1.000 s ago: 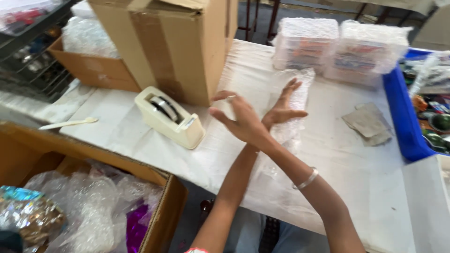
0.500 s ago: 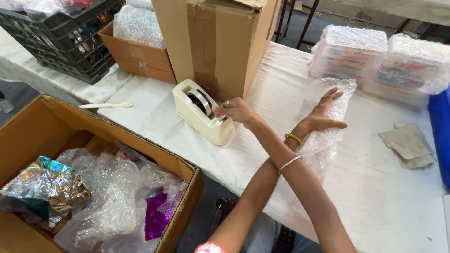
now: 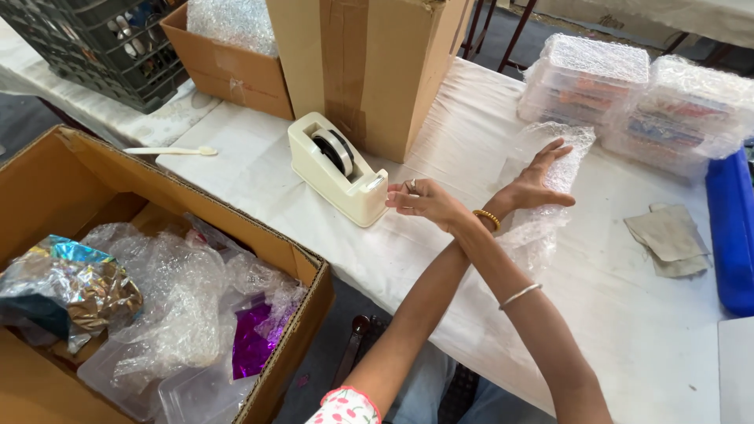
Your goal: The person places small packaged items into a clear plastic container, wraps it in bubble wrap, and secures it with tape. They then wipe a small bottle and a box with a cloth and place them into a plastic bag.
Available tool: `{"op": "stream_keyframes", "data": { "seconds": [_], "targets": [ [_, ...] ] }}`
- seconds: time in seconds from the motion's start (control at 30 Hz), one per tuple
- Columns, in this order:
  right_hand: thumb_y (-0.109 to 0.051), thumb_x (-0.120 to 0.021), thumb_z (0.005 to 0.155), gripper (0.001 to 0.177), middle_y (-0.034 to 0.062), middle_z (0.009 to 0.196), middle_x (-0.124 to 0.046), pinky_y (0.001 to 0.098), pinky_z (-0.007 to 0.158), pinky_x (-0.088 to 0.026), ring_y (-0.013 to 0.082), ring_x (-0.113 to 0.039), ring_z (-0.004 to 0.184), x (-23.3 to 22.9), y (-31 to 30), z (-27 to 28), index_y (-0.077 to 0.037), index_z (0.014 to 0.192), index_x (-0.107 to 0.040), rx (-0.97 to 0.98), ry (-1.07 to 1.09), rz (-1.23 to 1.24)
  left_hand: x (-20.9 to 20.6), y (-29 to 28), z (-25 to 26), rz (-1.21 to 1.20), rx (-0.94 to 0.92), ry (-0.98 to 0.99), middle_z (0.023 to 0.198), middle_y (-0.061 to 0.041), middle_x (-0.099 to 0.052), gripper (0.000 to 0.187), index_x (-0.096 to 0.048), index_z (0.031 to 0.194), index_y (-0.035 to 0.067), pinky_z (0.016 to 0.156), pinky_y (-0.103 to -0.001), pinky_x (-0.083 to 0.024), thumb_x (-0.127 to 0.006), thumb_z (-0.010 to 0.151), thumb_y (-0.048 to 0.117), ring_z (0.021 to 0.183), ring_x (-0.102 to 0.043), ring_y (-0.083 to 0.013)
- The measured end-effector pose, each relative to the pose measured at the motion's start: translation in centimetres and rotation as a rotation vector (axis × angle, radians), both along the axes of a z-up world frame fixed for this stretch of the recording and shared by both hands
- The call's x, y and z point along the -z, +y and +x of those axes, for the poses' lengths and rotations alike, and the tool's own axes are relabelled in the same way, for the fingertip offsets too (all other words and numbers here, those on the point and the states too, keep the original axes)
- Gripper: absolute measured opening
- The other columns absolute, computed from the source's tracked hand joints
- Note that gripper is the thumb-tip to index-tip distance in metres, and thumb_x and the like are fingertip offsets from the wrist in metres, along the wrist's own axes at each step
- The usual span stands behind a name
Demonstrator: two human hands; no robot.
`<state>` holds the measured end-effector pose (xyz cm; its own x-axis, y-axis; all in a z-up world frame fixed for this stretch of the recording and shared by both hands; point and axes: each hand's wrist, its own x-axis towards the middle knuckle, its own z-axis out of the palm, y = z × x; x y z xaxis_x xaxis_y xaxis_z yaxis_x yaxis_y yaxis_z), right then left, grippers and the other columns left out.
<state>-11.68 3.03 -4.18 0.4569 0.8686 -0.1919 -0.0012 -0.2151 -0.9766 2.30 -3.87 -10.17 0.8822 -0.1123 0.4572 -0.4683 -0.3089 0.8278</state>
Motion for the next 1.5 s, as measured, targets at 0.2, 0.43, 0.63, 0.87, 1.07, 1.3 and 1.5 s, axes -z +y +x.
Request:
{"op": "stream_keyframes", "data": {
  "seconds": [0.2, 0.43, 0.63, 0.87, 1.07, 1.3, 1.5],
  "targets": [
    [-0.024, -0.077, 0.098, 0.031, 0.0215, 0.115, -0.072, 0.0400, 0.102, -0.060, 0.0211, -0.068, 0.126, 0.6, -3.0, -0.1, 0.001, 0.089, -0.061, -0.109, -0.023, 0.084, 0.5, 0.3, 0.7, -0.033, 0.053, -0.003, 0.173, -0.007, -0.011, 0.121, -0.027, 0.161, 0.020, 0.127, -0.045, -0.021, -0.089, 0.062, 0.049, 0.160, -0.007, -0.0280],
    [-0.028, -0.053, 0.110, 0.027, 0.0120, 0.114, -0.072, 0.0367, 0.089, -0.062, 0.0217, -0.072, 0.104, -6.7, -16.1, 1.7, -0.004, 0.108, -0.066, 0.188, -0.183, 0.422, 4.4, 0.0, 2.5, 0.022, 0.039, -0.255, 0.172, -0.006, -0.017, 0.111, -0.031, 0.164, 0.015, 0.133, -0.040, -0.021, -0.089, 0.077, 0.050, 0.162, -0.014, -0.0246],
    [-0.025, -0.056, 0.112, 0.018, 0.0091, 0.118, -0.071, 0.0341, 0.084, -0.060, 0.0171, -0.070, 0.099, -10.7, -25.0, 5.1, -0.009, 0.107, -0.063, 0.442, -0.261, 0.489, -1.4, 0.2, -0.8, 0.024, 0.036, -0.027, 0.171, -0.010, -0.017, 0.120, -0.032, 0.160, 0.009, 0.129, -0.041, -0.026, -0.096, 0.063, 0.043, 0.161, -0.016, -0.0302],
    [-0.026, -0.062, 0.105, 0.016, 0.0023, 0.106, -0.067, 0.0241, 0.075, -0.052, 0.0075, -0.060, 0.089, -7.0, -27.3, 9.0, -0.011, 0.104, -0.061, 0.512, -0.493, 0.217, -3.3, 0.5, -2.7, -0.022, 0.048, 0.098, 0.172, -0.007, -0.012, 0.123, -0.030, 0.160, 0.013, 0.127, -0.044, -0.026, -0.094, 0.058, 0.041, 0.159, -0.014, -0.0303],
    [-0.036, -0.057, 0.109, 0.028, 0.0003, 0.086, -0.064, 0.0221, 0.062, -0.045, 0.0054, -0.051, 0.069, -6.7, -26.4, 10.1, -0.012, 0.096, -0.060, 0.477, -0.389, 0.195, -3.3, 0.6, -2.6, -0.036, 0.055, 0.136, 0.172, -0.007, -0.011, 0.126, -0.029, 0.160, 0.017, 0.125, -0.049, -0.026, -0.094, 0.055, 0.041, 0.159, -0.011, -0.0313],
    [-0.049, -0.064, 0.097, 0.036, -0.0047, 0.071, -0.059, 0.0210, 0.053, -0.038, 0.0034, -0.048, 0.061, -5.0, -26.0, 11.5, -0.015, 0.086, -0.061, 0.577, -0.354, -0.052, -2.8, 0.8, -2.3, -0.001, 0.054, 0.119, 0.172, -0.007, -0.011, 0.126, -0.029, 0.161, 0.017, 0.127, -0.049, -0.027, -0.094, 0.056, 0.045, 0.160, -0.011, -0.0314],
    [-0.062, -0.072, 0.086, 0.051, -0.0064, 0.059, -0.049, 0.0223, 0.049, -0.030, 0.0058, -0.040, 0.055, -3.2, -26.6, 12.9, -0.015, 0.068, -0.063, 0.637, -0.344, -0.327, -2.7, 0.8, -2.3, 0.028, 0.091, 0.090, 0.173, -0.009, -0.008, 0.123, -0.026, 0.163, 0.017, 0.128, -0.050, -0.025, -0.093, 0.063, 0.042, 0.161, -0.007, -0.0313]
  ]
}}
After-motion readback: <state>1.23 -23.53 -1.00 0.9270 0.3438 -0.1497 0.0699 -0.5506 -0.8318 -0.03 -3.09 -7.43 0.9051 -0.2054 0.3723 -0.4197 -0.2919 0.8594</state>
